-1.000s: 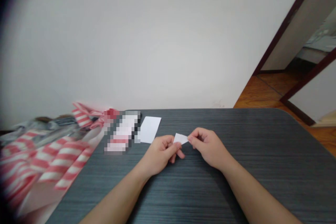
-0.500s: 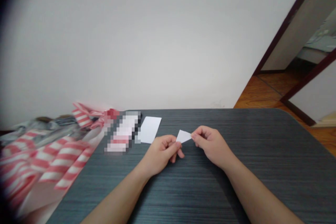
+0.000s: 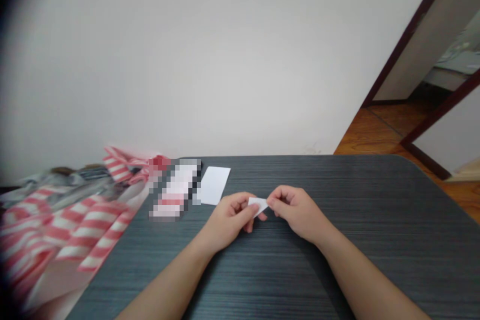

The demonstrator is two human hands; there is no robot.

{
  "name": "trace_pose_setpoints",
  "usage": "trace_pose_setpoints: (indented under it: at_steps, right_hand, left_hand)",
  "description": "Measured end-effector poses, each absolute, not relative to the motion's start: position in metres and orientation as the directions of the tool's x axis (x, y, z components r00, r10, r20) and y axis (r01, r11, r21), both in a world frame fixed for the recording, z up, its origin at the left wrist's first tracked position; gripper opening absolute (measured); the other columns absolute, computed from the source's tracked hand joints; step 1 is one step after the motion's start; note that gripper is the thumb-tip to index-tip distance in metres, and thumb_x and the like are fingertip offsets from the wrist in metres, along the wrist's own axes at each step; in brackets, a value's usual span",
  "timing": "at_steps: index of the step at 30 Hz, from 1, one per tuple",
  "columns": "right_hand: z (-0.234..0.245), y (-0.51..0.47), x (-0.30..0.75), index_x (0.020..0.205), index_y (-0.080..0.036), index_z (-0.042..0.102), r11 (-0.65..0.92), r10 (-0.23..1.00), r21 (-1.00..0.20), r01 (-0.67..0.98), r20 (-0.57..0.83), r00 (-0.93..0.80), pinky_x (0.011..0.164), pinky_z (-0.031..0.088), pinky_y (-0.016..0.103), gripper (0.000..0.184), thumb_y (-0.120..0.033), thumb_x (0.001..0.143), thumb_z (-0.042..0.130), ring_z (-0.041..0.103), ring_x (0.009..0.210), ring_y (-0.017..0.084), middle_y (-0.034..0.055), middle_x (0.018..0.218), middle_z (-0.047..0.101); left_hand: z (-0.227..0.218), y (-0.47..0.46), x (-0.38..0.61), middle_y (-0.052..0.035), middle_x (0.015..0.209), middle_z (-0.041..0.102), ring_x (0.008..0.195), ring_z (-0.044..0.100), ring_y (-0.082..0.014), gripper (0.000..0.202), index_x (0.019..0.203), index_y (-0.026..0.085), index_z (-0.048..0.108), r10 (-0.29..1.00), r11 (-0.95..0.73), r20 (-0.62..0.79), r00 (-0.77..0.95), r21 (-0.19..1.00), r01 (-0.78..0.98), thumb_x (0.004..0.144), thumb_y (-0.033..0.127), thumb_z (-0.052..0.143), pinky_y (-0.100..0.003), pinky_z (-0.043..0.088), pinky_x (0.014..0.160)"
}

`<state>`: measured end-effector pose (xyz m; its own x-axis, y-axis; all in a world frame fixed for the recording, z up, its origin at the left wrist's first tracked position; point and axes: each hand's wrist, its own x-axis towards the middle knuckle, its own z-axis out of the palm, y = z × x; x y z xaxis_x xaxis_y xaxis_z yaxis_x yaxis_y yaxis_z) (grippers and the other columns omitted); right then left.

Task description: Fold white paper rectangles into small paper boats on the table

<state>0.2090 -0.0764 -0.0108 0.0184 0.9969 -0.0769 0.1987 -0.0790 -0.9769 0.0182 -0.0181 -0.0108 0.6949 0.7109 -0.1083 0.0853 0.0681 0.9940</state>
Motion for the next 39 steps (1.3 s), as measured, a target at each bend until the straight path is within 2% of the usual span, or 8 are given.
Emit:
trace_pose_setpoints:
  at_steps: [4,9,13,16,19,22,29,39]
  right_hand:
    - [-0.016,-0.076,0.205,0.075,-0.017,0.061,-0.094,0.995,-0.985,0.142,-0.088,0.050,0.052,0.031,0.023,0.022,-0.036,0.085,0.062,0.042,0.053,0.010,-0.0044,0.059,0.051]
    - [-0.016,-0.075,0.202,0.083,-0.018,0.062,-0.115,0.992,-0.988,0.106,-0.108,0.072,0.049,0.030,0.023,0.027,-0.045,0.085,0.062,0.041,0.052,0.010,-0.0049,0.060,0.050]
    - [-0.012,-0.075,0.200,0.073,-0.018,0.059,-0.081,0.996,-0.978,0.190,-0.070,0.062,0.051,0.031,0.023,0.026,-0.040,0.086,0.061,0.041,0.052,0.010,-0.0047,0.057,0.049]
    - [-0.010,-0.075,0.201,0.074,-0.018,0.060,-0.040,0.999,-0.971,0.237,-0.032,0.038,0.054,0.036,0.024,0.025,-0.038,0.089,0.058,0.045,0.055,0.012,-0.0025,0.061,0.055]
    - [-0.007,-0.076,0.202,0.078,-0.018,0.062,0.038,0.999,-0.957,0.288,0.033,-0.023,0.061,0.041,0.026,0.022,-0.034,0.092,0.056,0.052,0.063,0.014,0.0012,0.072,0.063]
    - [-0.003,-0.077,0.201,0.078,-0.019,0.064,0.132,0.991,-0.927,0.352,0.119,-0.060,0.068,0.043,0.027,0.021,-0.029,0.093,0.054,0.055,0.070,0.015,0.0019,0.076,0.064]
    - [-0.004,-0.076,0.200,0.078,-0.020,0.064,0.201,0.978,-0.896,0.395,0.206,-0.031,0.071,0.045,0.029,0.018,-0.025,0.092,0.054,0.057,0.072,0.016,0.0023,0.077,0.061]
    - [-0.009,-0.075,0.201,0.084,-0.021,0.070,0.184,0.978,-0.887,0.424,0.207,0.008,0.078,0.047,0.033,0.012,-0.025,0.089,0.060,0.061,0.082,0.020,0.0046,0.085,0.065]
  left_hand:
    - [-0.010,-0.019,0.019,-0.0007,0.055,0.061,0.044,0.047,-0.0086,0.034,0.080,0.013,0.067,0.733,0.054,-0.142,0.665,0.987,0.151,0.089,0.043,0.056,-0.020,0.033,0.047]
    - [-0.008,-0.018,0.021,0.0028,0.047,0.056,0.043,0.047,-0.0097,0.031,0.087,0.013,0.066,0.754,0.085,-0.125,0.645,0.992,0.092,0.088,0.043,0.056,-0.020,0.035,0.047]
    - [-0.010,-0.018,0.023,0.0027,0.050,0.060,0.044,0.052,-0.0107,0.027,0.087,0.015,0.062,0.757,0.117,-0.134,0.639,0.991,0.069,0.085,0.043,0.060,-0.020,0.038,0.046]
    - [-0.010,-0.019,0.023,0.0013,0.052,0.061,0.045,0.053,-0.0110,0.030,0.085,0.015,0.062,0.743,0.115,-0.134,0.656,0.991,0.072,0.083,0.045,0.063,-0.020,0.039,0.047]
    - [-0.008,-0.018,0.021,-0.0023,0.056,0.063,0.049,0.055,-0.0121,0.040,0.084,0.013,0.064,0.723,0.112,-0.101,0.683,0.993,0.028,0.089,0.051,0.053,-0.022,0.042,0.050]
    - [-0.006,-0.017,0.019,-0.0063,0.068,0.067,0.052,0.056,-0.0123,0.045,0.085,0.012,0.065,0.711,0.124,-0.093,0.697,0.992,0.006,0.092,0.052,0.045,-0.023,0.044,0.052]
    - [-0.002,-0.019,0.020,-0.0005,0.063,0.060,0.054,0.053,-0.0107,0.031,0.088,0.013,0.067,0.693,0.088,-0.097,0.715,0.995,0.050,0.087,0.043,0.059,-0.022,0.043,0.054]
    - [-0.007,-0.020,0.022,0.0008,0.065,0.059,0.053,0.054,-0.0098,0.030,0.100,0.014,0.066,0.732,0.085,-0.138,0.668,0.990,0.112,0.083,0.039,0.064,-0.021,0.045,0.053]
